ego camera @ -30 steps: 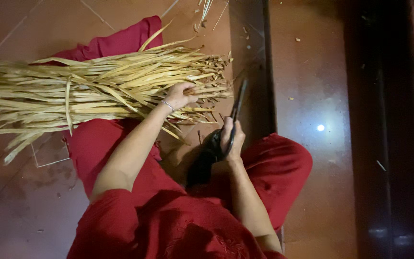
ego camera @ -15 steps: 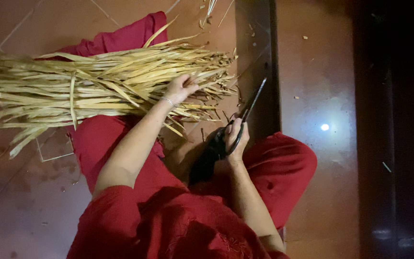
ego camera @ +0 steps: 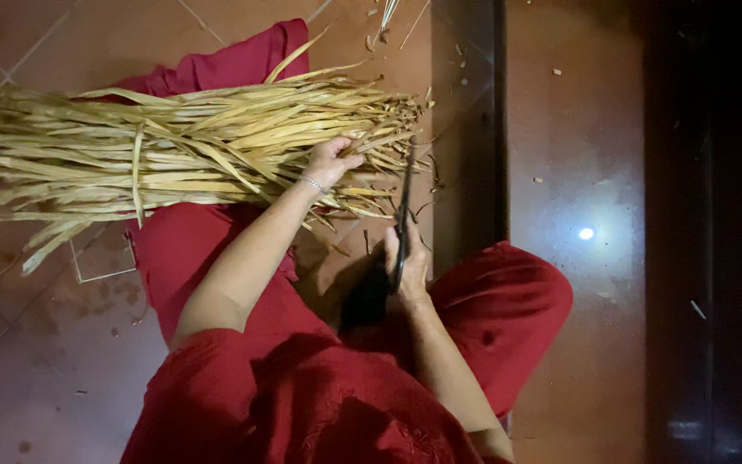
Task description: The person sits on a tiled floor and uses scissors to trim the ends of a bundle of dried plant stalks resting on a red cloth. The person repeatedly cuts small sections from the stalks, then adjusts the bundle and the cloth before continuing.
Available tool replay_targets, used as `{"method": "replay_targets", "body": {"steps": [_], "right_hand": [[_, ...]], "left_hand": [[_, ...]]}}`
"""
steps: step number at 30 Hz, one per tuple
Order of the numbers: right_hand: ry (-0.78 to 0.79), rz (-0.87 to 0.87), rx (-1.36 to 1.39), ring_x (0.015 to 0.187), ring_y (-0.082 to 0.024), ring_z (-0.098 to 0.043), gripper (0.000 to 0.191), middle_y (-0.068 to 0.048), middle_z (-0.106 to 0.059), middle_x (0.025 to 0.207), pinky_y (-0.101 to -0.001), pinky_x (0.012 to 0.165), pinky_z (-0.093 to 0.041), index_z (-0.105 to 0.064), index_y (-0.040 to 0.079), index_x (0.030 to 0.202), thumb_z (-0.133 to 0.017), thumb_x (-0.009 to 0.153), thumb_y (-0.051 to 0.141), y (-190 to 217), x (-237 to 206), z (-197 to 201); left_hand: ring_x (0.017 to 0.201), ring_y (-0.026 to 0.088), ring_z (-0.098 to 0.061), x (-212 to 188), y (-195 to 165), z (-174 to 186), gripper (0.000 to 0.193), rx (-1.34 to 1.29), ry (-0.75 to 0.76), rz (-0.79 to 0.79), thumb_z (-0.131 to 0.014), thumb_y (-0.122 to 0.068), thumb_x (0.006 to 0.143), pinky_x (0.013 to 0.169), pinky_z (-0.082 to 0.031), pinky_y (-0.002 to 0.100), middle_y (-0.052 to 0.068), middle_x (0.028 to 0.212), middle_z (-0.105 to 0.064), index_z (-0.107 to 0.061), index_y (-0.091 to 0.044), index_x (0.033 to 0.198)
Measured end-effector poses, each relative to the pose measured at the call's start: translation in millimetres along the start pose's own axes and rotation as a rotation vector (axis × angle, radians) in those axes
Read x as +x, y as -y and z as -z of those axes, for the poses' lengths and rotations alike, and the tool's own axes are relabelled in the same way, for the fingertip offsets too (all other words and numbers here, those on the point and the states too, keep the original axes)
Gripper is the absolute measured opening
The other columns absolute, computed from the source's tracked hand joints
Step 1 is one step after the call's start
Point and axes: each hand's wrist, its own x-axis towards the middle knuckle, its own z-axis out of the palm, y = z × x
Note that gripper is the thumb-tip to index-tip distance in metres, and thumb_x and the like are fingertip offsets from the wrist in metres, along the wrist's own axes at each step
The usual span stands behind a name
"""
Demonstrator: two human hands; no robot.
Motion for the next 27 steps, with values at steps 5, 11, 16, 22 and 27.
{"method": "replay_targets", "body": {"steps": [5, 11, 16, 22, 27], "right_hand": [[0.178, -0.394, -0.236, 0.093, -0.028, -0.071, 0.052, -0.018, -0.073, 0.097, -0.0361, 0.085, -0.054, -0.065, 0.008, 0.136, -0.066, 0.096, 0.041, -12, 4, -4], [0.197, -0.387, -0.074, 0.087, -0.025, -0.067, 0.053, -0.016, -0.07, 0.092, -0.0379, 0.077, -0.053, -0.063, 0.005, 0.133, -0.058, 0.101, 0.047, -20, 9, -6], [0.259, -0.394, -0.052, 0.07, -0.022, -0.066, 0.051, -0.007, -0.067, 0.074, -0.0363, 0.066, -0.052, -0.068, 0.004, 0.106, -0.049, 0.104, 0.051, -18, 11, -6], [0.203, -0.661, 0.18, 0.06, -0.018, -0.057, 0.059, -0.004, -0.06, 0.066, -0.0349, 0.057, -0.048, -0.066, 0.0, 0.107, -0.045, 0.106, 0.054, -22, 18, -13], [0.211, -0.608, 0.114, 0.062, -0.014, -0.06, 0.06, -0.002, -0.062, 0.069, -0.0309, 0.059, -0.051, -0.072, 0.001, 0.112, -0.046, 0.104, 0.055, -22, 19, -15]], "left_hand": [[0.083, 0.01, -0.066, 2, 0, 7, 0.024, -0.424, 0.092, -0.067, -0.079, -0.007, 0.085, 0.077, -0.056, 0.026, 0.001, 0.095, -0.071, -0.069, -0.005, 0.107], [0.075, 0.011, -0.068, 4, 0, 12, 0.018, -0.413, 0.089, 0.016, -0.077, -0.007, 0.088, 0.072, -0.058, 0.026, 0.004, 0.087, -0.072, -0.069, 0.0, 0.103], [0.074, 0.01, -0.067, 2, -1, 10, 0.016, -0.399, 0.137, 0.055, -0.077, -0.01, 0.089, 0.072, -0.058, 0.025, 0.003, 0.087, -0.072, -0.071, -0.001, 0.101], [0.073, 0.011, -0.069, -1, -2, 13, 0.019, -0.316, 0.165, 0.071, -0.079, -0.012, 0.087, 0.071, -0.059, 0.024, 0.004, 0.085, -0.073, -0.072, -0.001, 0.101], [0.075, 0.009, -0.07, -2, 1, 8, 0.025, -0.201, 0.146, 0.113, -0.08, -0.012, 0.084, 0.07, -0.06, 0.022, 0.003, 0.087, -0.074, -0.073, -0.004, 0.106]]}}
